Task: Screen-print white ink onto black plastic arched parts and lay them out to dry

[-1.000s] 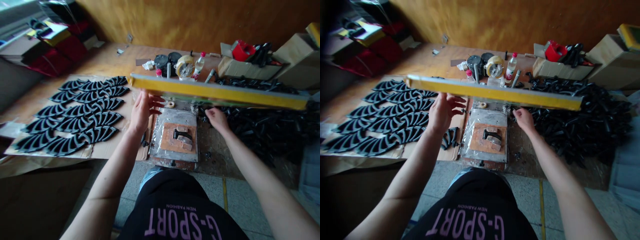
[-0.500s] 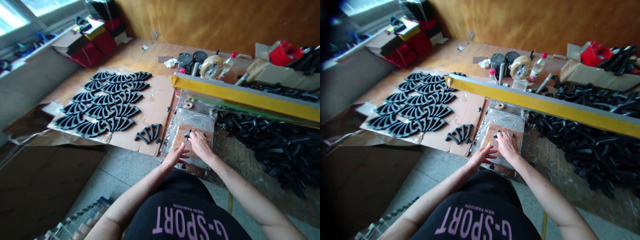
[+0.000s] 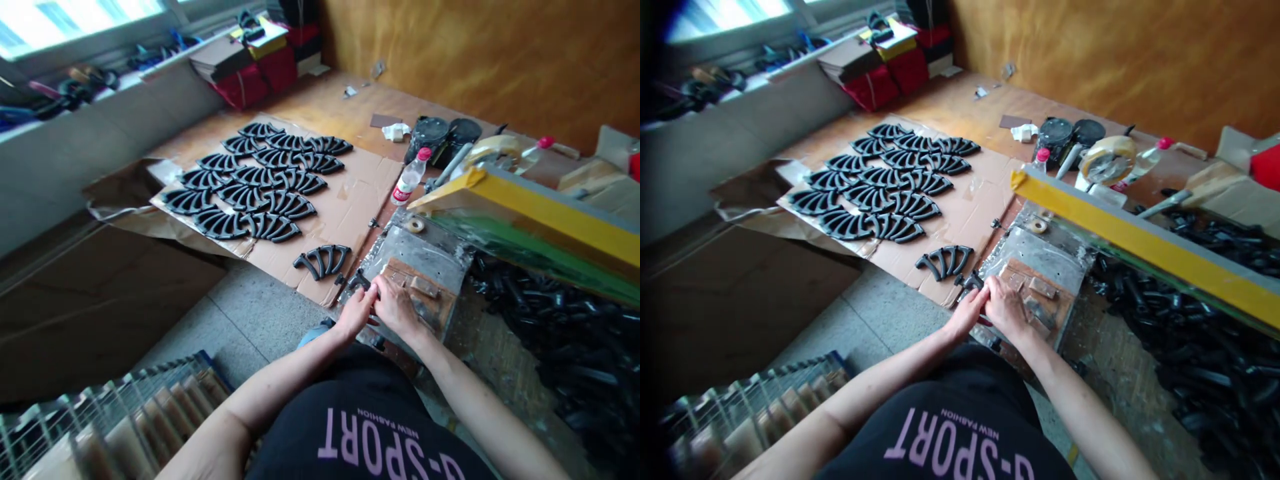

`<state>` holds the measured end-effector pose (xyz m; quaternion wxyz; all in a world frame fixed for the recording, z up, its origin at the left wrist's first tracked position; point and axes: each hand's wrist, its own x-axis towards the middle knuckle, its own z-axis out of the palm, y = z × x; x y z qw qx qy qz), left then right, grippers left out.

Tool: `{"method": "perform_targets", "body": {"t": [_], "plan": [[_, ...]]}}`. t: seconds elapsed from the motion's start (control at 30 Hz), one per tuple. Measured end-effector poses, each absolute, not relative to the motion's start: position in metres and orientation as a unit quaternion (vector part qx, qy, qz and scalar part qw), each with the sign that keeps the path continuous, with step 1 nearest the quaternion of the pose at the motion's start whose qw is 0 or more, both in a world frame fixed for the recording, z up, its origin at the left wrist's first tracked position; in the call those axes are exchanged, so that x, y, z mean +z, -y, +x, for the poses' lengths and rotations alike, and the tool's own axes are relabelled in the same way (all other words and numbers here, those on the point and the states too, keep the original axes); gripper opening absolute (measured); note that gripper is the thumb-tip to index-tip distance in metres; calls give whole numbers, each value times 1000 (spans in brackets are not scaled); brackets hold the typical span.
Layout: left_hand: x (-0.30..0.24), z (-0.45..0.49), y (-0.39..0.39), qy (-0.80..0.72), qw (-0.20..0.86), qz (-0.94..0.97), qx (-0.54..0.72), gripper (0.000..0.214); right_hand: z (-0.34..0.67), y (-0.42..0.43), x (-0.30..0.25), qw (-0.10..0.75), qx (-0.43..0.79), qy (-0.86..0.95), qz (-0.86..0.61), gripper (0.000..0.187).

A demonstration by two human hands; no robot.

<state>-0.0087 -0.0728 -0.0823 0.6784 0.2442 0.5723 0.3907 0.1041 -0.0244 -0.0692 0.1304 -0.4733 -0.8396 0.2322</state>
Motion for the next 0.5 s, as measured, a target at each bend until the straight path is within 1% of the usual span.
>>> {"method": "perform_targets", "body": {"t": [0.07, 0.13, 0.2, 0.27, 0.33, 0.4, 0.5], "plan": [[-93, -42, 74, -616, 634, 222, 412, 47, 78, 15, -70, 120, 300, 847, -422, 7], [-109, -82, 79, -667, 581, 199, 422, 45, 57, 1, -77, 109, 339, 852, -384, 12], [-127, -120, 85, -739, 519, 198, 381, 47, 39, -14, -89, 94, 318, 857, -395, 12], [-143, -149, 89, -797, 478, 211, 302, 52, 25, -28, -104, 61, 266, 860, -431, 16], [-155, -166, 86, -821, 470, 226, 234, 55, 12, -38, -118, 7, 235, 860, -452, 23], [-164, -174, 75, -821, 475, 247, 200, 57, 0, -43, -129, -41, 237, 855, -459, 27], [-168, -180, 48, -816, 476, 287, 157, 59, -11, -45, -137, -64, 248, 846, -468, 34]]}}
